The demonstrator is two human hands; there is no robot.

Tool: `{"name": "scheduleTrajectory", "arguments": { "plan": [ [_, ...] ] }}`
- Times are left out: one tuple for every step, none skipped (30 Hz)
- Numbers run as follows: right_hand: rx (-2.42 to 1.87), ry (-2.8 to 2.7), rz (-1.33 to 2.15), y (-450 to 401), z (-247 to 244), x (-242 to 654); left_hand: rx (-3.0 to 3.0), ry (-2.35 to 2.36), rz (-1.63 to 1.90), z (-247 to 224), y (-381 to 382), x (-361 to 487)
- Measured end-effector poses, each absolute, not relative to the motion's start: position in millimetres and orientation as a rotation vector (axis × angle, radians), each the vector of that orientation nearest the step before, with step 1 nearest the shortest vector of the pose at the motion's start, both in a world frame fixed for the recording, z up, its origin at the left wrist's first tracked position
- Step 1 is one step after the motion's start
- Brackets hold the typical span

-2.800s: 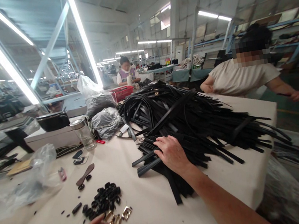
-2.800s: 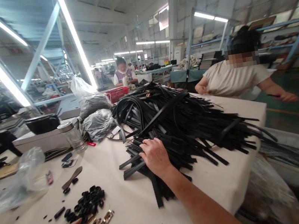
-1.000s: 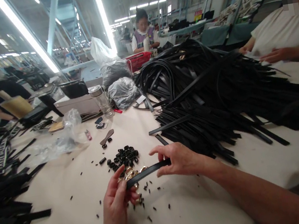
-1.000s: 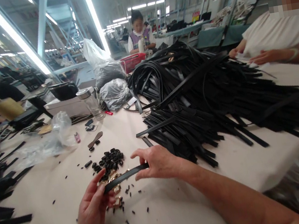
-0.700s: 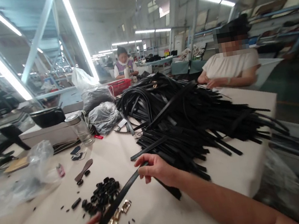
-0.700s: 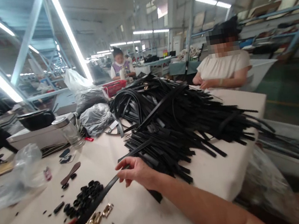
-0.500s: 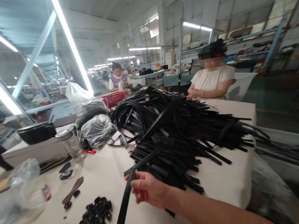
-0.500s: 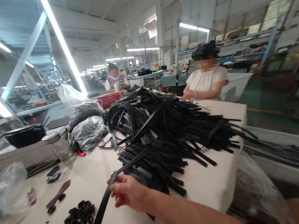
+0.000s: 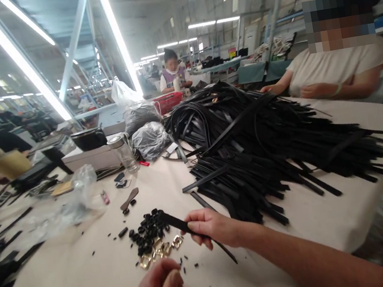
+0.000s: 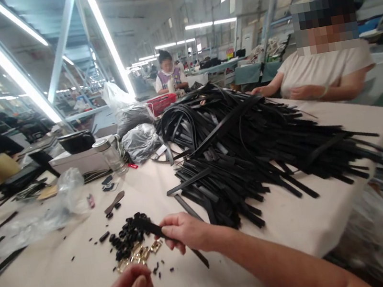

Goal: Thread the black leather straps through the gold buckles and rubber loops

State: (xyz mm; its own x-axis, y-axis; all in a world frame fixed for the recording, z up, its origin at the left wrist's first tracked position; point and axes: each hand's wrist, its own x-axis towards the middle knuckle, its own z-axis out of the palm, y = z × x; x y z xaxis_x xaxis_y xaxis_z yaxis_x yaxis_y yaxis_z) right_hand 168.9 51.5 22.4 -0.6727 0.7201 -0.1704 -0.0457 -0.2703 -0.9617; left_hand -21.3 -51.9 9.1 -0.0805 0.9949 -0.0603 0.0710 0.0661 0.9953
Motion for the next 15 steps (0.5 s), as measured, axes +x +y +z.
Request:
{"name": "scheduleTrajectory", "arguments": {
  "plan": [
    [-0.873,-1.652,1.876,50.2,25.6,171.1,1.097,1.328,1.212,9.6,-49.4,-23.6],
    [-0.889,-1.816,1.771,48.7,28.9,173.1,1.016,1.312,1.237,9.7,-46.9,-25.9],
    [-0.888,-1.955,1.681,47.2,32.4,174.7,0.939,1.303,1.257,9.5,-44.6,-27.8],
    [-0.878,-2.066,1.612,45.8,35.8,175.9,0.868,1.300,1.271,9.2,-42.7,-29.3],
    [-0.865,-2.146,1.575,44.7,38.8,176.8,0.806,1.304,1.279,9.0,-41.1,-30.2],
    [-0.855,-2.198,1.558,43.8,41.4,177.3,0.760,1.313,1.280,8.9,-40.0,-30.6],
    [-0.852,-2.231,1.548,43.3,43.4,177.5,0.733,1.326,1.275,9.0,-39.3,-30.5],
    [-0.854,-2.254,1.537,43.1,44.7,177.4,0.720,1.337,1.266,9.2,-38.9,-30.2],
    [-0.854,-2.274,1.526,43.1,45.4,177.2,0.714,1.342,1.255,9.3,-38.7,-29.9],
    [-0.853,-2.290,1.515,43.3,45.6,176.9,0.712,1.345,1.245,9.3,-38.6,-29.7],
    [-0.857,-2.300,1.504,43.5,45.5,176.4,0.710,1.345,1.237,9.2,-38.6,-29.8],
    [-0.865,-2.303,1.492,43.7,45.0,175.9,0.708,1.344,1.230,8.8,-38.5,-30.1],
    [-0.874,-2.300,1.481,43.8,44.4,175.4,0.704,1.342,1.225,8.4,-38.3,-30.7],
    [-0.883,-2.294,1.469,43.7,43.8,174.9,0.701,1.341,1.223,7.8,-38.1,-31.3],
    [-0.893,-2.285,1.454,43.3,43.3,174.3,0.697,1.341,1.222,7.2,-37.8,-31.9]
  ]
}}
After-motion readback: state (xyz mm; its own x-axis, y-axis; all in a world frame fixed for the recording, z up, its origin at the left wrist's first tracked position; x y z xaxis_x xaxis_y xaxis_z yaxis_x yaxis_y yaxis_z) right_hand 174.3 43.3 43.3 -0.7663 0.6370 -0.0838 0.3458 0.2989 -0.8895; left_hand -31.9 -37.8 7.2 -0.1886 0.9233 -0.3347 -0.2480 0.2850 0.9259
